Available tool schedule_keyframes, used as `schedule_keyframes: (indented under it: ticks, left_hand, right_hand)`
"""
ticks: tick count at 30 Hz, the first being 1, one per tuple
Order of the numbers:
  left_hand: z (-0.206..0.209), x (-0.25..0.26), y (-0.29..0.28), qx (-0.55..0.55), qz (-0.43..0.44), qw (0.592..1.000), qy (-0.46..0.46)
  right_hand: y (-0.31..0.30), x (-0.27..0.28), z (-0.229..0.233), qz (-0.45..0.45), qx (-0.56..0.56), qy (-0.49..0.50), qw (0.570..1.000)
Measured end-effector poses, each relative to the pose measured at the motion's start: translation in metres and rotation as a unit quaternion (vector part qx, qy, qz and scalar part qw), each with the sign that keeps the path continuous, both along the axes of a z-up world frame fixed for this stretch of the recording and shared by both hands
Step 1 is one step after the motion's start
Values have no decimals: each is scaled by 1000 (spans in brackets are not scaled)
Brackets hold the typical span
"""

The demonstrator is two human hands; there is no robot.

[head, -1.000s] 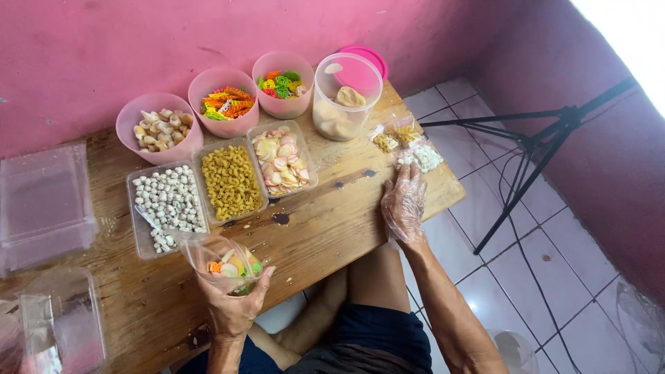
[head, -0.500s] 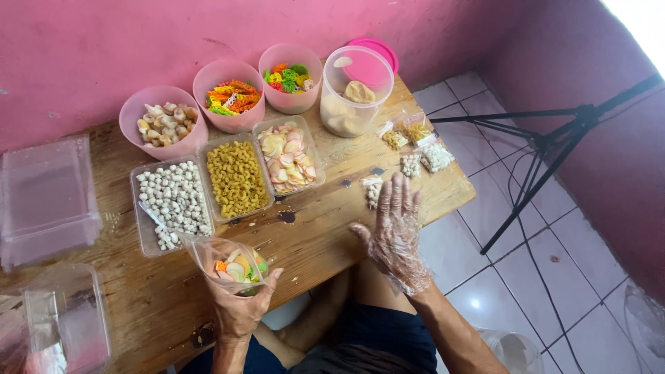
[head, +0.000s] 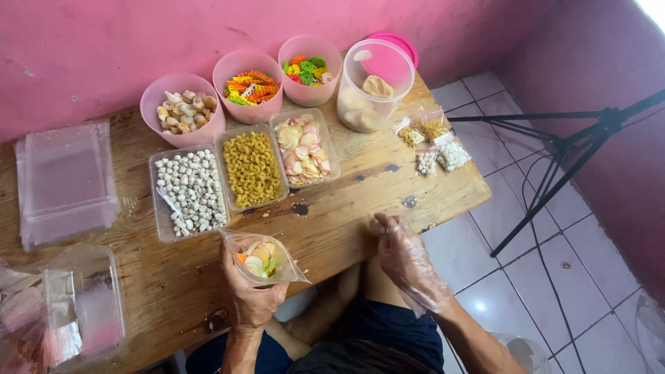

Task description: Packing various types of snacks into small plastic bags from containers on a table.

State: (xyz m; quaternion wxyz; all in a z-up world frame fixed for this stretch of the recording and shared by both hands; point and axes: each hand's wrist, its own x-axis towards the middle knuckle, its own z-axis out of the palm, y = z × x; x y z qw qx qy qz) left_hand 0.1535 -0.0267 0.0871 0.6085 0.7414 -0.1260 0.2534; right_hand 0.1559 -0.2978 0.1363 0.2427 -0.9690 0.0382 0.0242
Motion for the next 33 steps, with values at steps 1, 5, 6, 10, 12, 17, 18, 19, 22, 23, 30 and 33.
schedule_keyframes:
  ticks: [1,5,6,10,12,17,18,19,22,23,30,33]
  left_hand:
    - [-7,-2,1,16,26,999,16]
    - [-13,-7,5,108,88,990,23]
    - [-15,-9,4,108,90,990,21]
    - [-28,-12,6,162,138,977,8]
    - [-34,-12,7,172,142,975,-14]
    - [-51,-14,7,109,97,989,-3]
    - [-46,-14,8,107,98,989,-3]
    - [-41,-14,9,147,130,980,-19]
    - [-29,-14,9,178,154,972,-15]
    - [-25,-14,9,172,147,974,3]
    - [-24,-16,5,191,177,965,5]
    - [-27,-15,-1,71,185,980,9]
  right_hand:
    - [7,1,3,-70,135,6,988]
    - [41,-14,100,-77,451,39,888]
    - [51,-15,120,-75,451,37,888]
    - [87,-14,180,34,434,-29,900]
    - [103,-11,192,93,337,-78,934]
    - [134,-5,183,196,171,-221,940]
    - [135,-5,176,197,170,-220,940]
    - [137,-5,169,225,89,-184,953]
    - [139,-7,165,277,-35,-128,952]
    - [139,-8,167,302,-74,-111,944]
    - [137,3,180,437,-343,-260,790]
    - [143,7,183,426,-317,-157,832]
